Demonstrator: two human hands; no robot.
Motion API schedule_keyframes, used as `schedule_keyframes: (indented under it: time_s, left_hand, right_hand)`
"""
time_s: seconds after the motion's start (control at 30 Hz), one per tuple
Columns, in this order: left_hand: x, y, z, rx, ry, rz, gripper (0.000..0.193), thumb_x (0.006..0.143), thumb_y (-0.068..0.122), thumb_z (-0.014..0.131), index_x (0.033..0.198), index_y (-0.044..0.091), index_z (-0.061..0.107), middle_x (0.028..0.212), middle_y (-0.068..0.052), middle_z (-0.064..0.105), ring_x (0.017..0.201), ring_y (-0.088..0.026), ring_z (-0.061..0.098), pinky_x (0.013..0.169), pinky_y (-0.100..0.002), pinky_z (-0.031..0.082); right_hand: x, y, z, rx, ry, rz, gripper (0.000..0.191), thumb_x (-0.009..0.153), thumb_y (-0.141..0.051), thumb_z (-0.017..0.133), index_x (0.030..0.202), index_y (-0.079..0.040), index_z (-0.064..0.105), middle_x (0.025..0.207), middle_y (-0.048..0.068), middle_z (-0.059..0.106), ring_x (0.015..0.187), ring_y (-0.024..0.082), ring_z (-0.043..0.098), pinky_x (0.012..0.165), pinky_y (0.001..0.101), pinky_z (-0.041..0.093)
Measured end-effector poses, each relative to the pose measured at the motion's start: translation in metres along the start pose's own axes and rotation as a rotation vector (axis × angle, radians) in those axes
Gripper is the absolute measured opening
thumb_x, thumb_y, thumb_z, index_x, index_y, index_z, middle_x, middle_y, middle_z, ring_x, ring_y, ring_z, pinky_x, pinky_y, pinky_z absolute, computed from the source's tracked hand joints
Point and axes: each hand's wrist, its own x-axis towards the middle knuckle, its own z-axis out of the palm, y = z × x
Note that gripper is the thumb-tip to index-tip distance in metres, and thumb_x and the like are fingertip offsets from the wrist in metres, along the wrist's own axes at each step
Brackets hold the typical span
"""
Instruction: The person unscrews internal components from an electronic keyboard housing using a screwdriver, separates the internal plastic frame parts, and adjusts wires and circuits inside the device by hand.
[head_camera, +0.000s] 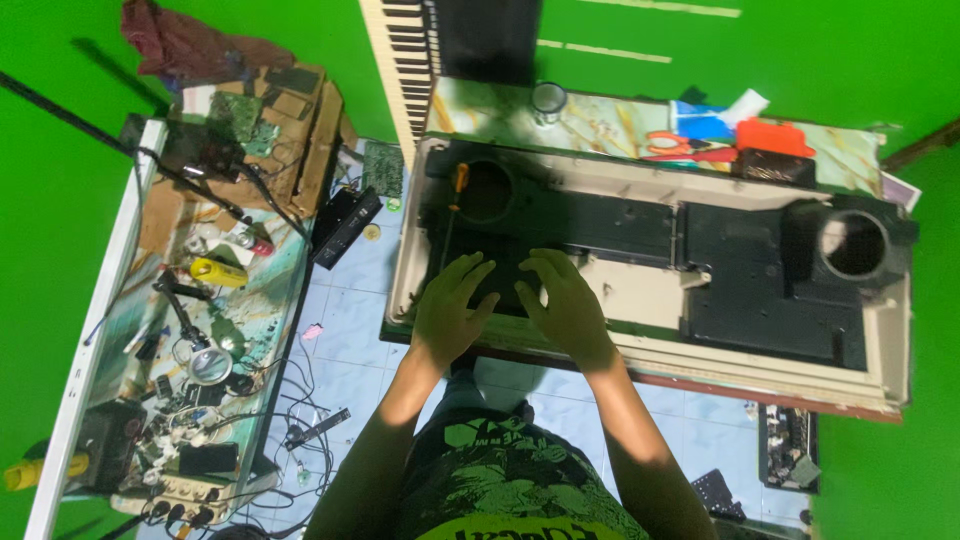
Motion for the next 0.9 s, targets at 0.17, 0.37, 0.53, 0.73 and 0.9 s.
schedule_keyframes:
  time_s: [0.17, 0.37, 0.53, 0.73, 0.9]
  left_hand:
    - [-0.005, -0.025, -0.009, 0.028, -0.054, -0.031, 0.048, 0.09, 0.024, 0.074, 0.135, 0.009, 0.064, 0.141, -0.016, 0.062, 0.13, -0.037, 0.057, 0.109, -0.046, 0.047]
    - [-0.007, -0.064, -0.007, 0.026, -0.099, -0.056, 0.046, 0.09, 0.024, 0.074, 0.133, 0.009, 0.065, 0.137, -0.016, 0.064, 0.125, -0.037, 0.061, 0.105, -0.046, 0.049]
    - [-0.018, -0.086, 0.0, -0.084, -0.171, -0.105, 0.045, 0.089, 0.023, 0.074, 0.131, 0.009, 0.066, 0.134, -0.015, 0.066, 0.119, -0.035, 0.064, 0.1, -0.044, 0.053]
    - [-0.03, -0.095, -0.001, -0.152, -0.254, -0.096, 0.046, 0.09, 0.021, 0.073, 0.132, 0.007, 0.065, 0.134, -0.016, 0.066, 0.118, -0.037, 0.065, 0.1, -0.044, 0.053]
    - [-0.032, -0.097, 0.004, -0.207, -0.291, -0.116, 0.046, 0.089, 0.022, 0.071, 0.132, 0.007, 0.065, 0.13, -0.016, 0.066, 0.113, -0.038, 0.066, 0.095, -0.044, 0.053]
  right_hand:
    - [0.014, -0.003, 0.027, -0.014, -0.086, 0.055, 0.029, 0.089, -0.019, 0.072, 0.116, -0.008, 0.067, 0.13, 0.014, 0.065, 0.108, 0.037, 0.067, 0.088, 0.0423, 0.056]
    - [0.02, -0.003, 0.054, -0.102, -0.116, 0.003, 0.031, 0.092, -0.019, 0.07, 0.121, -0.007, 0.065, 0.128, 0.015, 0.064, 0.108, 0.037, 0.068, 0.093, 0.0437, 0.057]
    - [0.009, 0.006, 0.077, -0.068, -0.347, 0.266, 0.032, 0.094, -0.023, 0.069, 0.123, -0.01, 0.065, 0.126, 0.015, 0.065, 0.098, 0.036, 0.07, 0.088, 0.0446, 0.057]
    - [-0.002, 0.035, 0.115, 0.007, -0.478, 0.53, 0.059, 0.085, -0.011, 0.05, 0.144, -0.019, 0.055, 0.131, 0.025, 0.064, 0.107, 0.033, 0.073, 0.083, 0.0436, 0.059]
    - [-0.02, 0.028, 0.125, -0.184, -0.282, 0.074, 0.04, 0.09, -0.026, 0.074, 0.123, -0.007, 0.065, 0.122, 0.019, 0.071, 0.119, 0.039, 0.067, 0.092, 0.0509, 0.055]
